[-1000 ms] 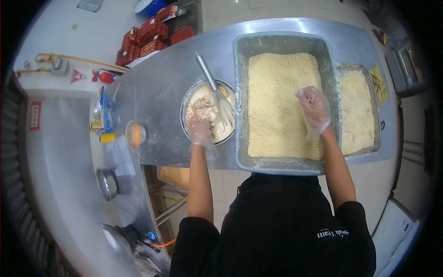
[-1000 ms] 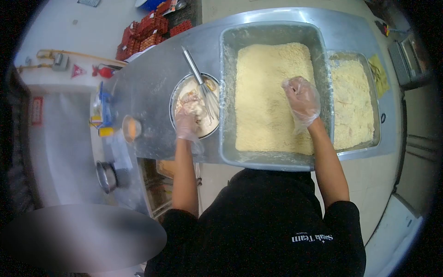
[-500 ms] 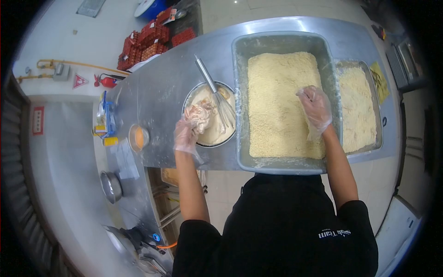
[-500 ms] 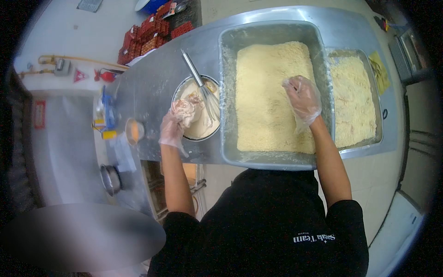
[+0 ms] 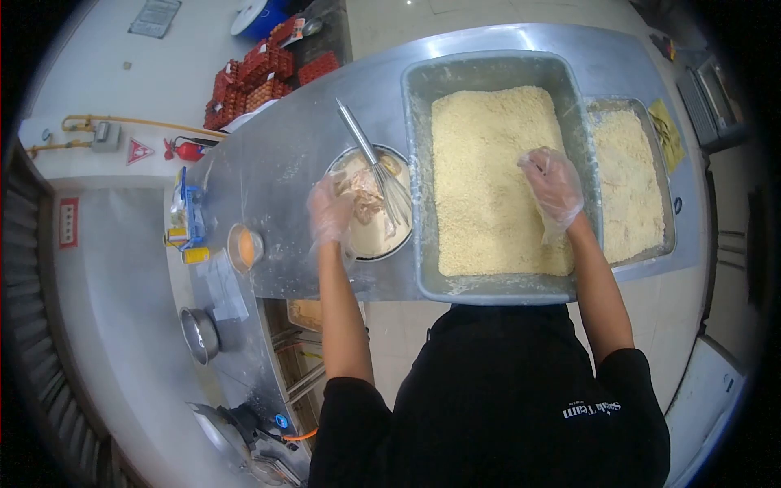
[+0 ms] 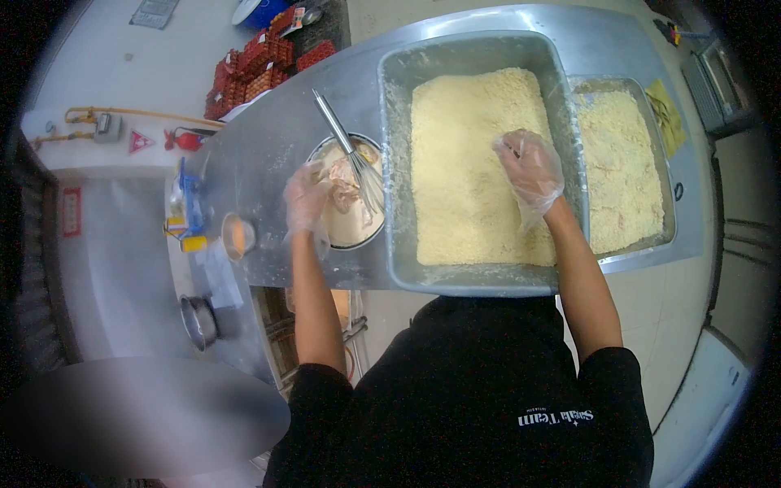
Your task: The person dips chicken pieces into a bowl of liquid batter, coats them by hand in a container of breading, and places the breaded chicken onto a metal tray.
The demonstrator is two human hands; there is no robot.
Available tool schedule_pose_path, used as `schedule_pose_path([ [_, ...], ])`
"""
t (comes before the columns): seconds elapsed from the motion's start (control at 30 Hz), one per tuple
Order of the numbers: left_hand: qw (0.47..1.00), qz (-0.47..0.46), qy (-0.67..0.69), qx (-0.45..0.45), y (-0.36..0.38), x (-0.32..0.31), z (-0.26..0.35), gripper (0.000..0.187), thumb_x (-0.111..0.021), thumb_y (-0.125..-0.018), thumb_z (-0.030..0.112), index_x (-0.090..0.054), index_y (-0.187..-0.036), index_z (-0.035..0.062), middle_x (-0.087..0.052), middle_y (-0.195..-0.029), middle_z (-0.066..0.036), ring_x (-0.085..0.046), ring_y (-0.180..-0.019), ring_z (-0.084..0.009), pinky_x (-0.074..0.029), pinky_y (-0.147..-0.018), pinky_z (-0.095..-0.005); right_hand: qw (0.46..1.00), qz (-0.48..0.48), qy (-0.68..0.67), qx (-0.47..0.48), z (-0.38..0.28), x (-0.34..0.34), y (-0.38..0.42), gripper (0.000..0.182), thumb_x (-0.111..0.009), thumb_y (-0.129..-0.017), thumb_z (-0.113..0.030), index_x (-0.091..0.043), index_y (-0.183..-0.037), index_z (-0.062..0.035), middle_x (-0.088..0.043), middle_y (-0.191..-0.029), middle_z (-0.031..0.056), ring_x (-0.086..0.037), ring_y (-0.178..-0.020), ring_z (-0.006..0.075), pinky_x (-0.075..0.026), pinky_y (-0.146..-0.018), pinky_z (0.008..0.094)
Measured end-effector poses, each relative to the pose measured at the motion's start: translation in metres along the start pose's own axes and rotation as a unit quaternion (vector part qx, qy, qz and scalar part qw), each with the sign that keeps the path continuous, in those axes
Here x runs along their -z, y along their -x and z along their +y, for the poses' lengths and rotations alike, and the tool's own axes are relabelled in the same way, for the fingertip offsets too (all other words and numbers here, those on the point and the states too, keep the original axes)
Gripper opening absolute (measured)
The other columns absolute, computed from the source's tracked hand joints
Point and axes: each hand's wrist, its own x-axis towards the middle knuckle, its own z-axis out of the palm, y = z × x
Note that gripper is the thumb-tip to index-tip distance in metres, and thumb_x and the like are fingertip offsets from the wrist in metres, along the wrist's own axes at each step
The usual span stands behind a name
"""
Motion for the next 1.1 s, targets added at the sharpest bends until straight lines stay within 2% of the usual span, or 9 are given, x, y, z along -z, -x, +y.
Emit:
schedule_pose_path([
  [0.07,0.985,-0.034,-0.167,-0.026,-0.001,-0.01,0.009,0.041,-0.066,-0.079,0.005,-0.065,-0.12,0.0041,-0.07,-0.108,-0.013,-0.065,-0.099,-0.0195,-0.051,-0.086,-0.0332,1.0,0.004,-0.015,0.004,-0.001,0.0,0.0,0.029,-0.06,-0.094,-0.026,-0.069,-0.093,0.0014,-0.065,-0.086,0.019,-0.062,-0.078,0.033,-0.048,-0.071,0.0436],
  [0.27,0.996,-0.005,-0.015,-0.087,-0.014,-0.008,-0.043,0.023,-0.065,-0.083,0.012,-0.068,-0.102,0.0,-0.07,-0.091,-0.013,-0.066,-0.081,-0.0248,-0.05,-0.078,-0.0347,0.999,0.035,-0.008,0.034,0.001,-0.002,0.001,0.029,-0.06,-0.094,-0.025,-0.066,-0.088,0.0022,-0.064,-0.083,0.0178,-0.059,-0.074,0.0332,-0.047,-0.069,0.0432],
  [0.37,0.974,-0.023,0.225,-0.008,0.0,0.006,-0.031,0.014,-0.064,-0.087,0.011,-0.066,-0.095,0.0002,-0.067,-0.083,-0.008,-0.061,-0.077,-0.0215,-0.048,-0.076,-0.0334,1.0,0.005,0.015,-0.003,-0.003,0.004,0.0,0.028,-0.06,-0.094,-0.024,-0.066,-0.086,0.0021,-0.064,-0.084,0.0177,-0.059,-0.075,0.0333,-0.047,-0.07,0.0431],
  [0.47,0.984,0.076,0.159,-0.02,0.022,0.01,-0.002,0.008,-0.06,-0.09,0.008,-0.063,-0.095,0.0019,-0.065,-0.085,-0.006,-0.057,-0.078,-0.0207,-0.047,-0.073,-0.0335,1.0,-0.002,0.001,-0.006,-0.003,0.005,-0.001,0.028,-0.06,-0.094,-0.024,-0.065,-0.087,0.002,-0.063,-0.086,0.0184,-0.059,-0.077,0.0333,-0.046,-0.07,0.043],
  [0.57,0.98,0.062,0.114,-0.154,0.025,0.015,-0.011,0.012,-0.059,-0.091,0.008,-0.061,-0.101,0.001,-0.066,-0.091,-0.011,-0.057,-0.08,-0.0244,-0.047,-0.075,-0.035,1.0,0.018,-0.006,0.01,-0.003,0.002,0.0,0.029,-0.059,-0.094,-0.024,-0.065,-0.086,0.0024,-0.063,-0.085,0.0192,-0.059,-0.076,0.0335,-0.046,-0.07,0.0428],
  [0.67,0.992,0.016,-0.043,-0.12,0.041,0.013,0.006,0.016,-0.057,-0.091,0.007,-0.06,-0.105,-0.0011,-0.065,-0.1,-0.017,-0.06,-0.085,-0.0304,-0.048,-0.082,-0.0366,1.0,0.006,0.002,0.021,0.006,-0.002,-0.002,0.029,-0.059,-0.095,-0.025,-0.065,-0.085,0.0026,-0.063,-0.086,0.0194,-0.059,-0.077,0.0333,-0.047,-0.071,0.0427],
  [0.8,0.992,-0.063,0.078,-0.08,0.049,-0.045,-0.03,0.019,-0.056,-0.089,0.005,-0.059,-0.107,-0.0019,-0.064,-0.101,-0.021,-0.06,-0.088,-0.0357,-0.048,-0.086,-0.0403,1.0,0.001,0.016,0.022,0.002,-0.002,-0.001,0.029,-0.058,-0.095,-0.025,-0.065,-0.089,0.0025,-0.064,-0.088,0.0195,-0.061,-0.079,0.0325,-0.048,-0.072,0.0429],
  [1.0,0.985,-0.15,-0.071,-0.04,0.059,-0.028,0.011,0.053,-0.053,-0.081,0.0,-0.052,-0.134,-0.0001,-0.065,-0.099,-0.017,-0.062,-0.087,-0.0281,-0.05,-0.084,-0.0359,1.0,-0.001,-0.002,0.011,-0.006,-0.002,0.001,0.029,-0.057,-0.096,-0.025,-0.065,-0.089,0.0027,-0.064,-0.085,0.0197,-0.061,-0.076,0.0315,-0.048,-0.072,0.0431],
  [1.1,0.994,-0.08,-0.069,-0.034,0.058,-0.028,0.006,0.053,-0.052,-0.08,-0.002,-0.052,-0.134,-0.0007,-0.065,-0.095,-0.013,-0.061,-0.084,-0.0234,-0.05,-0.08,-0.0326,1.0,-0.001,-0.012,0.01,-0.005,-0.004,0.001,0.03,-0.057,-0.095,-0.024,-0.064,-0.086,0.0033,-0.062,-0.081,0.0204,-0.059,-0.072,0.0305,-0.047,-0.07,0.0438],
])
